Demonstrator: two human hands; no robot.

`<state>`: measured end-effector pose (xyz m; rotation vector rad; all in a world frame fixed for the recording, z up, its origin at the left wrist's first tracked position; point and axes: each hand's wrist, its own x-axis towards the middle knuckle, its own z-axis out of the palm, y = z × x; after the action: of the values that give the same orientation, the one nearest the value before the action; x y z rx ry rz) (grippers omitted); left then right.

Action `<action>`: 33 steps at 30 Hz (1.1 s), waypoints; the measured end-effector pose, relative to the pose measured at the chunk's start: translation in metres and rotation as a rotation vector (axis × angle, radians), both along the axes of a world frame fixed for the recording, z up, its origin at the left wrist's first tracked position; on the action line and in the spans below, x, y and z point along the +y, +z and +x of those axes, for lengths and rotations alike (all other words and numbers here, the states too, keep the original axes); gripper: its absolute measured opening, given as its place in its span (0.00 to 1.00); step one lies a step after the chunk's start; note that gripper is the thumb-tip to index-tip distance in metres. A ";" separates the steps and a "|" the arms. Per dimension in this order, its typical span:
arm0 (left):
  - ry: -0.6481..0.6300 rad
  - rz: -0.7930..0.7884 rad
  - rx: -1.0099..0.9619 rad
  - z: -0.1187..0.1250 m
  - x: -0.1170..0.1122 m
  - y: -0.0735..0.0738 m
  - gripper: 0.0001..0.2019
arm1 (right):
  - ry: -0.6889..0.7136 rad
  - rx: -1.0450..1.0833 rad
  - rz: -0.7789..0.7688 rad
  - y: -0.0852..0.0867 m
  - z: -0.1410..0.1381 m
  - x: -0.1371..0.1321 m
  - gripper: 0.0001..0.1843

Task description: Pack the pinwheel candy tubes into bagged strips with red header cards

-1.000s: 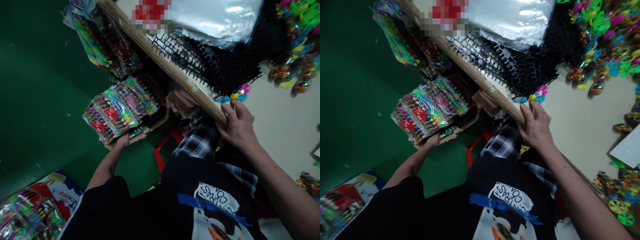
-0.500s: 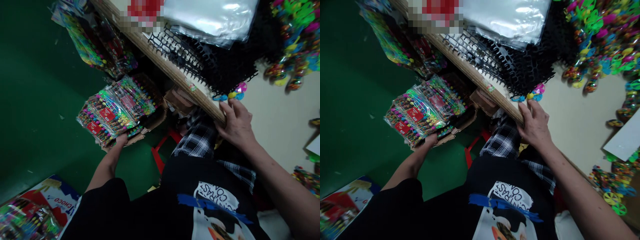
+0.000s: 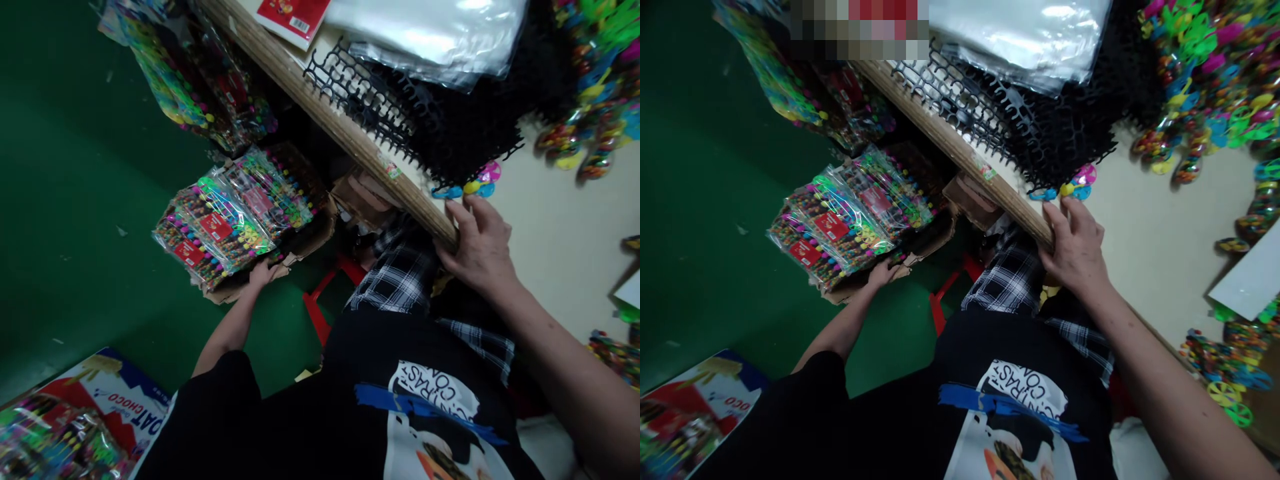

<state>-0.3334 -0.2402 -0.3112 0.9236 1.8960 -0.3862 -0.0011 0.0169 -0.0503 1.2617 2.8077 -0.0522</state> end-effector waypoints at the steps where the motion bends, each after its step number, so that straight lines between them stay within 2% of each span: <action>1: 0.020 -0.006 -0.020 0.005 0.003 0.000 0.26 | 0.002 0.004 0.002 0.000 0.000 0.000 0.40; 6: 0.141 -0.039 0.016 0.021 0.020 -0.002 0.28 | 0.005 0.007 0.002 0.002 -0.001 -0.001 0.37; 9: 0.206 -0.001 0.128 0.032 0.028 0.006 0.24 | 0.006 0.026 -0.017 0.002 0.000 0.000 0.35; 14: 0.261 0.153 0.267 0.069 0.028 0.038 0.24 | 0.032 0.162 -0.071 -0.003 0.008 0.005 0.34; 18: 0.275 0.341 0.234 0.111 0.027 0.065 0.25 | 0.038 0.402 -0.093 -0.002 0.016 0.004 0.31; 20: 0.316 0.469 0.176 0.132 0.033 0.075 0.24 | -0.013 0.523 -0.091 0.003 0.020 0.000 0.26; 23: 0.362 0.654 0.108 0.159 0.052 0.091 0.19 | -0.137 0.695 -0.100 0.013 0.029 -0.008 0.13; 25: 0.363 0.802 0.049 0.173 0.072 0.107 0.17 | -0.242 0.778 -0.126 0.022 0.039 -0.013 0.10; 28: 0.346 0.986 -0.078 0.188 0.103 0.141 0.14 | -0.441 0.817 -0.141 0.034 0.068 -0.012 0.20; 30: 0.327 1.038 -0.146 0.197 0.124 0.167 0.12 | -0.596 0.833 -0.095 0.041 0.098 -0.004 0.25; 33: 0.284 1.095 -0.189 0.210 0.149 0.209 0.13 | -0.795 0.871 0.034 0.048 0.158 0.012 0.21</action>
<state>-0.1230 -0.0913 -0.1020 1.2643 1.9741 0.9765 0.1568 0.0287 -0.0025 2.8121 2.5675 -0.7473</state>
